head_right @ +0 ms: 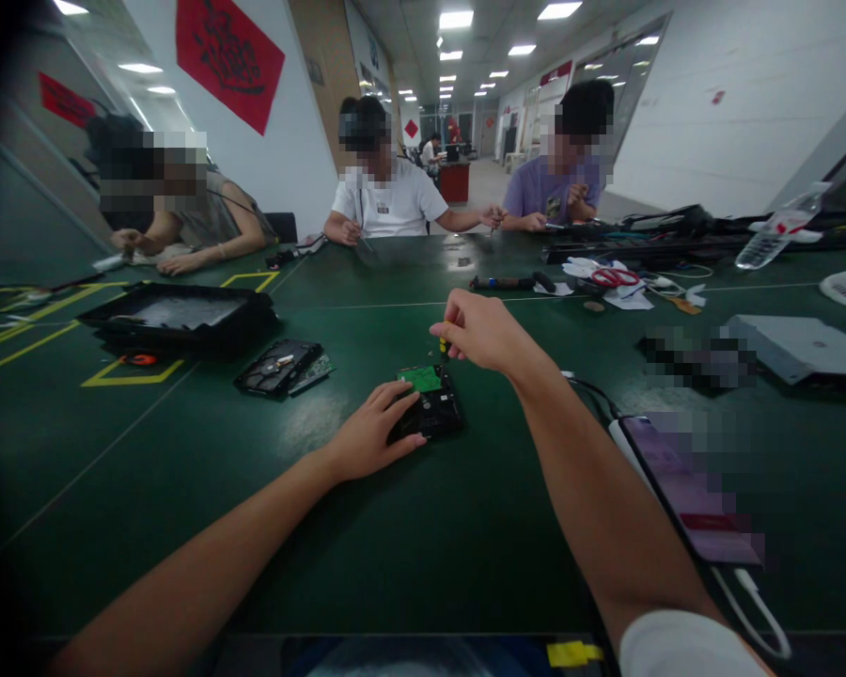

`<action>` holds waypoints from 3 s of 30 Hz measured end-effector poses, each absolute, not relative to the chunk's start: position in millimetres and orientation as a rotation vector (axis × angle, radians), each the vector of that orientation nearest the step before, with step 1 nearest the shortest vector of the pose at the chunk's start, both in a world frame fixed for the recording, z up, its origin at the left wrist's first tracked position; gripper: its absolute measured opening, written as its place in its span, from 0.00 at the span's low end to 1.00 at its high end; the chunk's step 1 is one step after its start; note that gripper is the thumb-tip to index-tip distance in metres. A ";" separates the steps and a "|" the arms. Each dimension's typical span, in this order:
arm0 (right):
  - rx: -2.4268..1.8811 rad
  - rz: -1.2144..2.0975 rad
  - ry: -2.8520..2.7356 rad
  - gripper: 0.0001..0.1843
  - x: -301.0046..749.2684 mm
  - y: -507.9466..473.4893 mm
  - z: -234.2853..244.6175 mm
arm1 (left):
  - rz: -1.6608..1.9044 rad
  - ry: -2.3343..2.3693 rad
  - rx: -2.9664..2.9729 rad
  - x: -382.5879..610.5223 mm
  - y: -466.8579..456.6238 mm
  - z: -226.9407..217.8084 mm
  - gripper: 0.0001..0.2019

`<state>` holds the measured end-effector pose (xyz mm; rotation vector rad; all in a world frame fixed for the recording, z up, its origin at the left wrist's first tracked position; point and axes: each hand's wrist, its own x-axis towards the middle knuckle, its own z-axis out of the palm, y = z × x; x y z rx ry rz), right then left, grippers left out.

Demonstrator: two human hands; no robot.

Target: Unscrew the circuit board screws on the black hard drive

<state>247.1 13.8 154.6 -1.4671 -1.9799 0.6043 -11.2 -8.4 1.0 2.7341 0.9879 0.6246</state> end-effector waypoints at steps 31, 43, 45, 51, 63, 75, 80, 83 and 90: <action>-1.480 0.486 -2.088 0.08 249.6 15.0 156.1 | 0.652 0.982 2.726 -12.1 -9.1 1.2 0.35; -1.424 0.438 -2.049 0.09 243.6 15.0 151.7 | 0.678 0.961 2.722 -11.3 -8.6 -0.8 0.35; -1.474 0.428 -2.045 0.09 243.3 15.8 151.1 | 0.680 0.957 2.721 -11.3 -8.7 -0.6 0.35; -1.450 0.288 -2.148 0.11 244.6 15.4 155.0 | 0.670 0.965 2.733 -11.9 -7.6 -1.1 0.35; -1.626 0.270 -2.049 0.10 240.7 12.3 156.9 | 0.647 0.982 2.732 -11.8 -8.0 -0.3 0.35; -1.463 0.288 -2.181 0.10 239.5 14.5 154.4 | 0.665 0.972 2.722 -11.6 -7.7 -1.4 0.36; -1.460 0.358 -2.147 0.10 241.1 14.0 152.4 | 0.674 0.962 2.714 -11.7 -7.5 -1.7 0.35; -1.472 0.445 -2.091 0.11 240.9 13.6 150.6 | 0.669 0.963 2.714 -11.8 -7.7 -1.0 0.35; -1.473 0.294 -2.178 0.09 238.3 13.2 154.6 | 0.619 0.987 2.733 -12.0 -8.9 2.0 0.35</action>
